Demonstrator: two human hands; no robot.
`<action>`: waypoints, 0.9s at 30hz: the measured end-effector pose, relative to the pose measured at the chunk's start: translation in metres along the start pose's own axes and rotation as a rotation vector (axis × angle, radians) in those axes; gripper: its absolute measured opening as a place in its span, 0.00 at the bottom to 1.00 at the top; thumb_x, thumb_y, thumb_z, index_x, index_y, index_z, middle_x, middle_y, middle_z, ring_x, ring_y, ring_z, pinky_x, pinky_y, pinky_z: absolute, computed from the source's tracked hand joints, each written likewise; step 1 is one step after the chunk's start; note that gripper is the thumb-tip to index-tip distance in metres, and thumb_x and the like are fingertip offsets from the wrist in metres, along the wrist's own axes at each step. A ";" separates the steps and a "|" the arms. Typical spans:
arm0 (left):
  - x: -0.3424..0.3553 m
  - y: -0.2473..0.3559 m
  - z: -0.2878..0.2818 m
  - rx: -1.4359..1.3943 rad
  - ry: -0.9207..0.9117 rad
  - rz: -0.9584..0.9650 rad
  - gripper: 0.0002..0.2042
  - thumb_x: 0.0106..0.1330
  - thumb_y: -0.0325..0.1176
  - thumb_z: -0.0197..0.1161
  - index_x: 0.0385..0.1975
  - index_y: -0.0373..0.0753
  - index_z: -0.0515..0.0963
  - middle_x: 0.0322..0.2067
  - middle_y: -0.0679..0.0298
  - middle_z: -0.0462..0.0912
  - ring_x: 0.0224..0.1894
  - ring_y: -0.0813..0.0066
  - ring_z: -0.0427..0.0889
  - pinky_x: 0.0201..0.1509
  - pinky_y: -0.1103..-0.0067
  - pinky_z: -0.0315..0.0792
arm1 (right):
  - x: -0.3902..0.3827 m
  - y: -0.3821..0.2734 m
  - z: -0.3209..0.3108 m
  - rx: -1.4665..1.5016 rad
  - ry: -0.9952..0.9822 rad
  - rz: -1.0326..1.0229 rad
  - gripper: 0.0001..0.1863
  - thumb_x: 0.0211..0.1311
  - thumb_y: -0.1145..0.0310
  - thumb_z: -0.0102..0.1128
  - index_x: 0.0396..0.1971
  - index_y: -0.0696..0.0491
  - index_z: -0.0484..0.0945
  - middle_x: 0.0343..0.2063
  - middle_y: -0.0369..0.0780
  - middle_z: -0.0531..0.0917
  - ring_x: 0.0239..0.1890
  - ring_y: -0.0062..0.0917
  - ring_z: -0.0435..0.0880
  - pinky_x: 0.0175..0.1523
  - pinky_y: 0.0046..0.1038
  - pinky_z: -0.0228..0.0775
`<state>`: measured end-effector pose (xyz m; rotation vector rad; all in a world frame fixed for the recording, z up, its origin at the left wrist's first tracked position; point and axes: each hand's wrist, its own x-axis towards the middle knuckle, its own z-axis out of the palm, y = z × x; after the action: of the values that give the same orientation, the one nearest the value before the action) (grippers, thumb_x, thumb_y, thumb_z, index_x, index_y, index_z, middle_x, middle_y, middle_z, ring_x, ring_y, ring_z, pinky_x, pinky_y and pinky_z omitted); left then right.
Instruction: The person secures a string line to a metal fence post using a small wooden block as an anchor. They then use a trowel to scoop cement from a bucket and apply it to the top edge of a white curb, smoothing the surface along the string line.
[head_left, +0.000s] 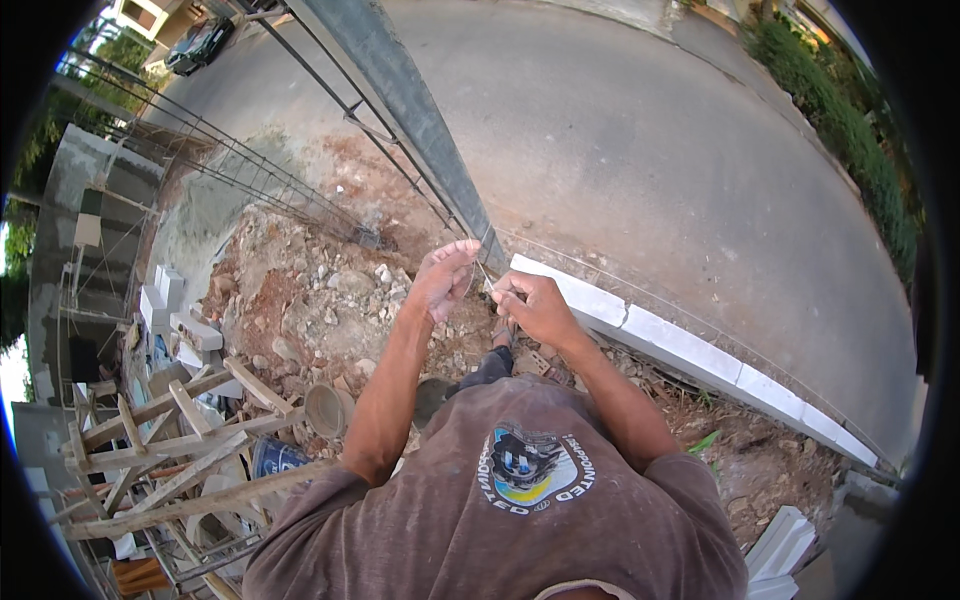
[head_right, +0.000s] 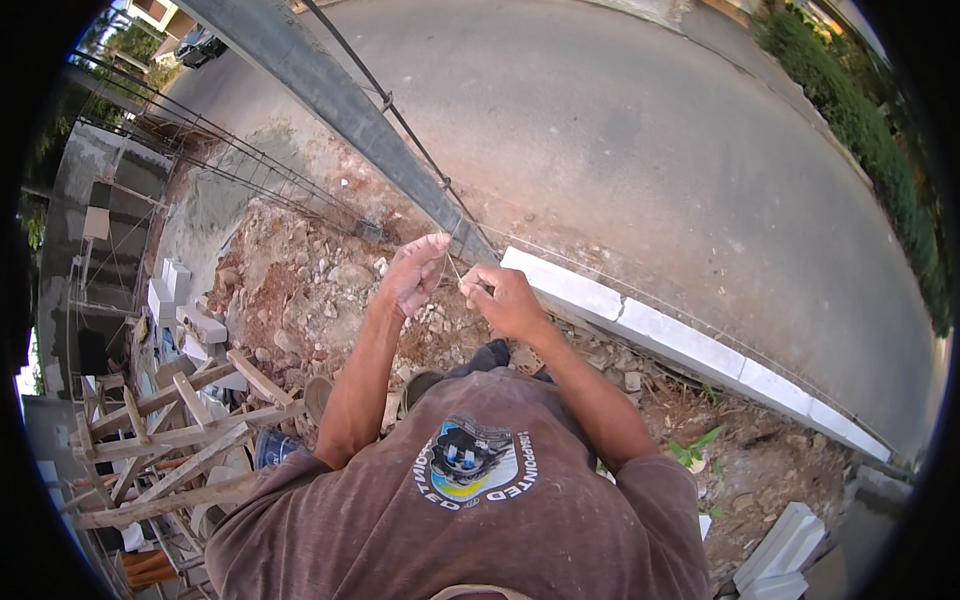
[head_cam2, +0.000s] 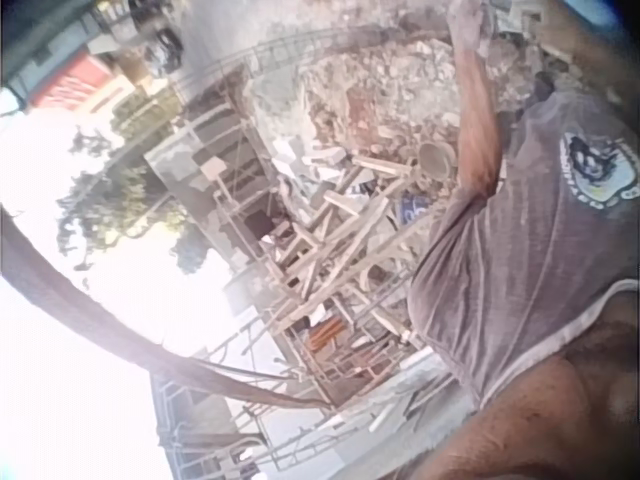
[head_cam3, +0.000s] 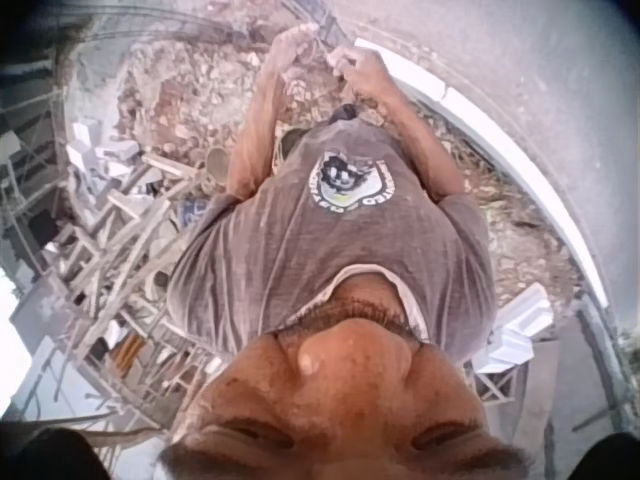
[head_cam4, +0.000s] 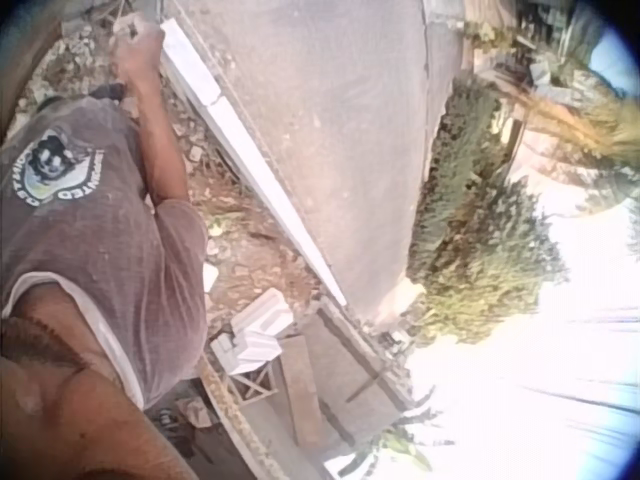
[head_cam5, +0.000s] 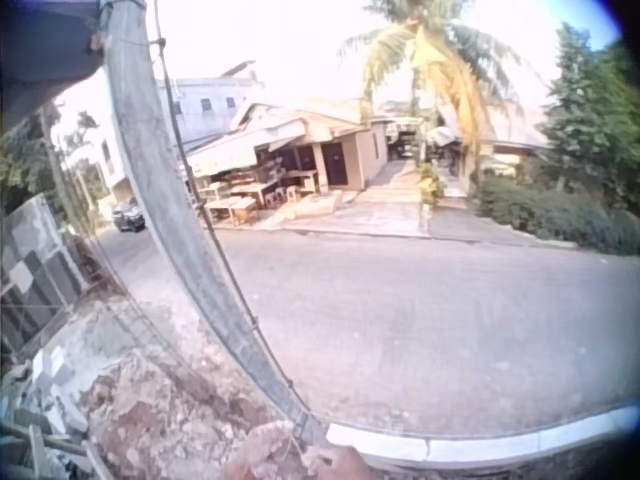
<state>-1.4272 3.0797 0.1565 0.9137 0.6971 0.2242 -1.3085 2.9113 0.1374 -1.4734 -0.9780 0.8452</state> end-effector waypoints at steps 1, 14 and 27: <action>0.002 0.000 -0.005 0.104 0.013 0.026 0.07 0.71 0.36 0.63 0.41 0.40 0.78 0.15 0.80 0.67 0.14 0.93 0.59 0.15 0.88 0.48 | 0.002 -0.002 -0.004 0.080 -0.017 0.042 0.08 0.65 0.69 0.60 0.34 0.58 0.81 0.22 0.37 0.83 0.24 0.20 0.78 0.32 0.26 0.70; 0.002 -0.020 0.018 0.271 0.380 0.213 0.09 0.70 0.36 0.62 0.34 0.36 0.78 0.18 0.77 0.70 0.16 0.91 0.61 0.18 0.86 0.51 | 0.053 -0.043 -0.016 0.658 0.174 0.259 0.17 0.70 0.62 0.60 0.51 0.59 0.78 0.32 0.35 0.82 0.26 0.12 0.74 0.29 0.15 0.65; 0.019 -0.014 0.001 0.573 0.403 0.221 0.10 0.60 0.33 0.62 0.22 0.33 0.79 0.16 0.71 0.74 0.18 0.85 0.66 0.20 0.80 0.58 | 0.039 0.005 0.028 0.497 0.221 0.372 0.11 0.68 0.66 0.62 0.40 0.59 0.83 0.25 0.31 0.80 0.23 0.13 0.73 0.27 0.19 0.64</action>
<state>-1.4137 3.0786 0.1373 1.5204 1.0621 0.4239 -1.3179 2.9580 0.1291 -1.2888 -0.2955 1.0729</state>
